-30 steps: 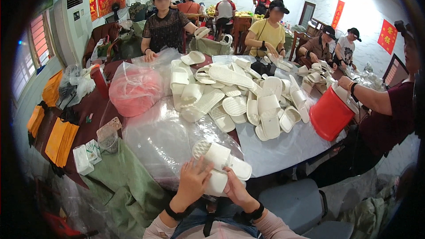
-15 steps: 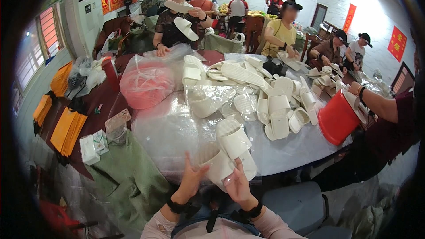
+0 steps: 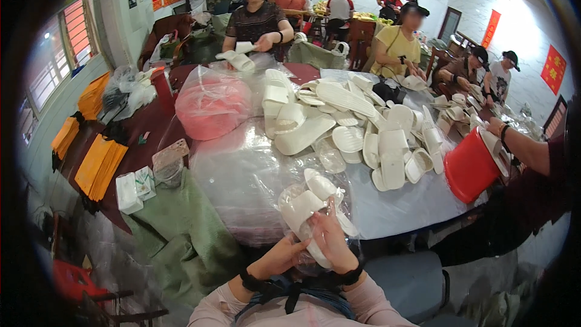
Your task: Sort and organize white slippers/shoes on a production table.
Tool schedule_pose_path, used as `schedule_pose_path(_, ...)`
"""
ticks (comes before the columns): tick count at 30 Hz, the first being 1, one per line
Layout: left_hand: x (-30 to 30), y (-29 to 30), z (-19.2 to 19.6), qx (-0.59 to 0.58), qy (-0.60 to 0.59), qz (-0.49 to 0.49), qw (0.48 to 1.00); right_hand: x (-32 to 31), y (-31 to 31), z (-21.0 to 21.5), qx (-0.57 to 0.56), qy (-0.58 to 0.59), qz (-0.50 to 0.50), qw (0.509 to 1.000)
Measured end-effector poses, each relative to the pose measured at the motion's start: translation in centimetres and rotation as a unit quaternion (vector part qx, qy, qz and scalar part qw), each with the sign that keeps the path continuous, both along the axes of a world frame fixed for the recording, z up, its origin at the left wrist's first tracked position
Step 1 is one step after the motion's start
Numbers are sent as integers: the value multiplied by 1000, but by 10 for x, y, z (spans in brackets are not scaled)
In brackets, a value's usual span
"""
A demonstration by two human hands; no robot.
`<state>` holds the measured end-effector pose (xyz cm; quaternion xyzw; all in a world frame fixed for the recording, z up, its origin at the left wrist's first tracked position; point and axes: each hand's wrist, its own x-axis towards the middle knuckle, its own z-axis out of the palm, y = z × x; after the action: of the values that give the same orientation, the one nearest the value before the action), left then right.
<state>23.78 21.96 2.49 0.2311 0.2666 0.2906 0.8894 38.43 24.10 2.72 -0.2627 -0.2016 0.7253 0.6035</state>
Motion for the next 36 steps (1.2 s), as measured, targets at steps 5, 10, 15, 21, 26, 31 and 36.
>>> schedule_pose_path(5,-10,13,-9,53,-32,116,991,12,-37,35,144,-303,63,940)
schedule_pose_path(10,-22,32,-2,7,-56,167,984,36,-73,41,363,-634,-145,668)
schedule_pose_path(15,-27,24,27,18,-114,111,987,42,-74,29,387,-807,-249,369)
schedule_pose_path(21,-26,2,49,121,-55,-93,987,34,-60,25,303,-686,-261,608)
schedule_pose_path(26,-61,-2,66,257,75,-63,962,31,-50,39,358,-746,-186,529)
schedule_pose_path(31,-142,17,21,283,332,468,768,48,-44,44,358,-698,-318,533)
schedule_pose_path(36,-259,10,-100,124,560,629,525,43,-42,36,317,-653,-335,601)
